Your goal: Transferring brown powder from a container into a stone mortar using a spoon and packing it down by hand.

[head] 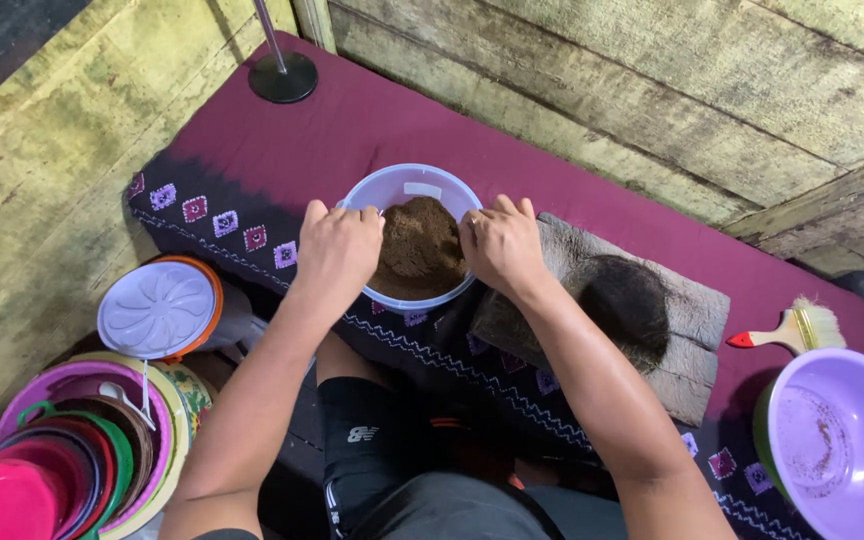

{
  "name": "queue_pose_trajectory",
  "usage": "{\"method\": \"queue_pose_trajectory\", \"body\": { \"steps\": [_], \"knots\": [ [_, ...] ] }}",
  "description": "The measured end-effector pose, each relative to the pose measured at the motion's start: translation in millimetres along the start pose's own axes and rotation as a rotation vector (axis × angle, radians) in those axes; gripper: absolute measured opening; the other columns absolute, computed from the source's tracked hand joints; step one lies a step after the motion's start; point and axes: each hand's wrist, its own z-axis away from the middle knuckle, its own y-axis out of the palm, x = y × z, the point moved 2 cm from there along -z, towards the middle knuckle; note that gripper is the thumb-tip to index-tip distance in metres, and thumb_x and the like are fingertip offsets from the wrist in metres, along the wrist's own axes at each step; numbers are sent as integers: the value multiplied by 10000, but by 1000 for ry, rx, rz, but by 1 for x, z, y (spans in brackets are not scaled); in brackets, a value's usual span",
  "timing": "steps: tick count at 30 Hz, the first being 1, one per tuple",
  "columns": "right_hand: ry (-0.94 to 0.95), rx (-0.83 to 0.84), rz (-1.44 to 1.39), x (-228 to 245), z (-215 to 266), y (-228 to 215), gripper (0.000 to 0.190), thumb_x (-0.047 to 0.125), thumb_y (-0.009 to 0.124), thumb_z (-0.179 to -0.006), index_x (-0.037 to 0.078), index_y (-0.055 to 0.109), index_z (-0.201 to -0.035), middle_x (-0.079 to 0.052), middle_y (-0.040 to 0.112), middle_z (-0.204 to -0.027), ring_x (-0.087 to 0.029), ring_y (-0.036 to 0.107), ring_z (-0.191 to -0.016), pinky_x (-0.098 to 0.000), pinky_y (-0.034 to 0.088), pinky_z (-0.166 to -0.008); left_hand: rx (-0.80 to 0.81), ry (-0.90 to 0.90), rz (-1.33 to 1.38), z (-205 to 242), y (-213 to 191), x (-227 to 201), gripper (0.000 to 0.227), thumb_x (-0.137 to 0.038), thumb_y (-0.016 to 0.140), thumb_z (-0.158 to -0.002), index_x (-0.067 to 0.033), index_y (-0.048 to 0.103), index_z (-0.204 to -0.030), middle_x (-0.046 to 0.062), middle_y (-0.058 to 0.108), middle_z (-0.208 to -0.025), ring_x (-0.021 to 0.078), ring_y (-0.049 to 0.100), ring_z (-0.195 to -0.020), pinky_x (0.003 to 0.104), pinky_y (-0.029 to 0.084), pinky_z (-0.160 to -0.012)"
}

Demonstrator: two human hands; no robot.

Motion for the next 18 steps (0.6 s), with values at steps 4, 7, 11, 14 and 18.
{"method": "queue_pose_trajectory", "body": {
  "steps": [4,7,11,14,18],
  "knots": [
    [7,0,-65,23,-8,-29,254,233,593,-940,154,576,-699,-43,561,-545,-257,584,-701,-375,330,-702,73,-38,64,-6,-11,-10,359,-293,486,-1072,-148,589,-761,16,553,-555,251,605,-559,377,331,-624],
    [88,-41,-146,23,-8,-33,411,173,610,-929,140,494,-536,-46,489,-472,-290,565,-639,-382,316,-666,99,-100,114,-7,-8,-10,419,-331,452,-1096,-152,561,-733,-3,542,-531,247,623,-559,379,341,-623],
    [136,14,-277,20,-8,-37,221,223,661,-915,133,640,-714,-31,558,-530,-255,610,-708,-374,327,-694,-144,-188,152,-20,-17,-11,376,-289,551,-1072,-102,634,-756,58,580,-561,267,647,-579,379,393,-640],
    [143,-30,-325,18,-10,-42,187,229,661,-962,165,659,-786,5,573,-574,-234,602,-716,-366,334,-693,-199,-205,140,-31,-24,-4,350,-290,541,-1096,-97,688,-843,44,616,-617,236,665,-634,359,388,-657],
    [83,0,-488,16,-14,-50,188,232,570,-1025,215,741,-947,11,674,-705,-256,602,-753,-373,388,-710,-216,-158,106,-31,-15,10,281,-315,524,-1103,-141,710,-983,5,670,-735,194,694,-756,337,390,-699]
  ]
}}
